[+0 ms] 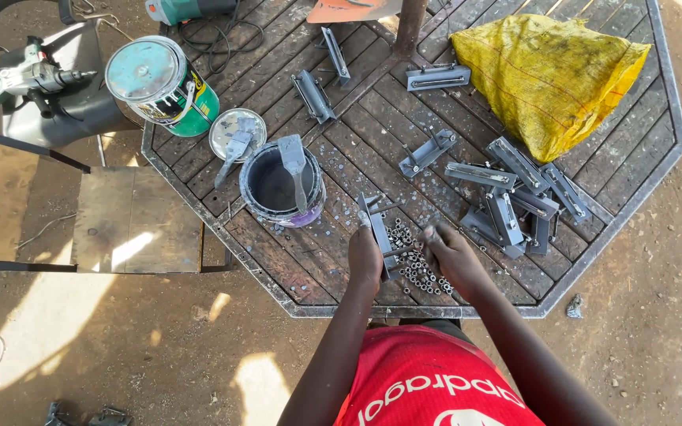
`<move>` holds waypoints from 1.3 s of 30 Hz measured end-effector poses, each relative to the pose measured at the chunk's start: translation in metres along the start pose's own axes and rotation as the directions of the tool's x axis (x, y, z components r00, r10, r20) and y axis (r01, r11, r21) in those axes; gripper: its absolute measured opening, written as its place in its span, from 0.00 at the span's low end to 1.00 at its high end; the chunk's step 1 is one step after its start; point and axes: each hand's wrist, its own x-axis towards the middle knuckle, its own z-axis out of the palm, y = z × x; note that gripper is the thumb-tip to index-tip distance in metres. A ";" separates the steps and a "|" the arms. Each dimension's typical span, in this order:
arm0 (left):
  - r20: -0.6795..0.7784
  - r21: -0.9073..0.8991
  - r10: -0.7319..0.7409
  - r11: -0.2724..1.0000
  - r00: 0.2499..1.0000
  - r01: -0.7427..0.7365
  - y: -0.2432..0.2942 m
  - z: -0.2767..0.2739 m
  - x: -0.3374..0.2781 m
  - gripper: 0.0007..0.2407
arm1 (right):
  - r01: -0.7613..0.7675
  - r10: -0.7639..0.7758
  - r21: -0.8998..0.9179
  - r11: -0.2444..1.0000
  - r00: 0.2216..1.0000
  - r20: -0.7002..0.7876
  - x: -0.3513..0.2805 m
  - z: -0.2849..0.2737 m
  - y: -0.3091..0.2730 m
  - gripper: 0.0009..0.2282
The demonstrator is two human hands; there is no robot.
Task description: Assembling metal brackets by manually inserting small bolts or fasteners into pre-drilled holes on a workbench.
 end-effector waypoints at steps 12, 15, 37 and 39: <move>-0.083 -0.207 -0.053 0.978 0.995 0.035 0.037 -0.007 -0.035 0.26 | -0.115 0.120 0.527 0.842 0.992 0.024 0.005 -0.015 0.012 0.12; -0.075 -0.228 -0.056 0.973 0.996 0.038 0.037 -0.001 -0.037 0.26 | -0.133 0.135 0.560 0.818 0.990 0.038 0.000 -0.010 0.007 0.14; 0.004 -0.201 -0.165 0.966 0.986 0.163 0.066 0.009 -0.027 0.24 | 0.018 -0.080 -0.390 0.920 0.986 -0.144 -0.018 0.023 -0.064 0.13; 0.068 -0.181 -0.132 0.973 0.989 0.142 0.062 0.017 -0.019 0.23 | 0.022 -0.124 -0.527 0.850 0.979 -0.160 -0.012 0.020 -0.052 0.16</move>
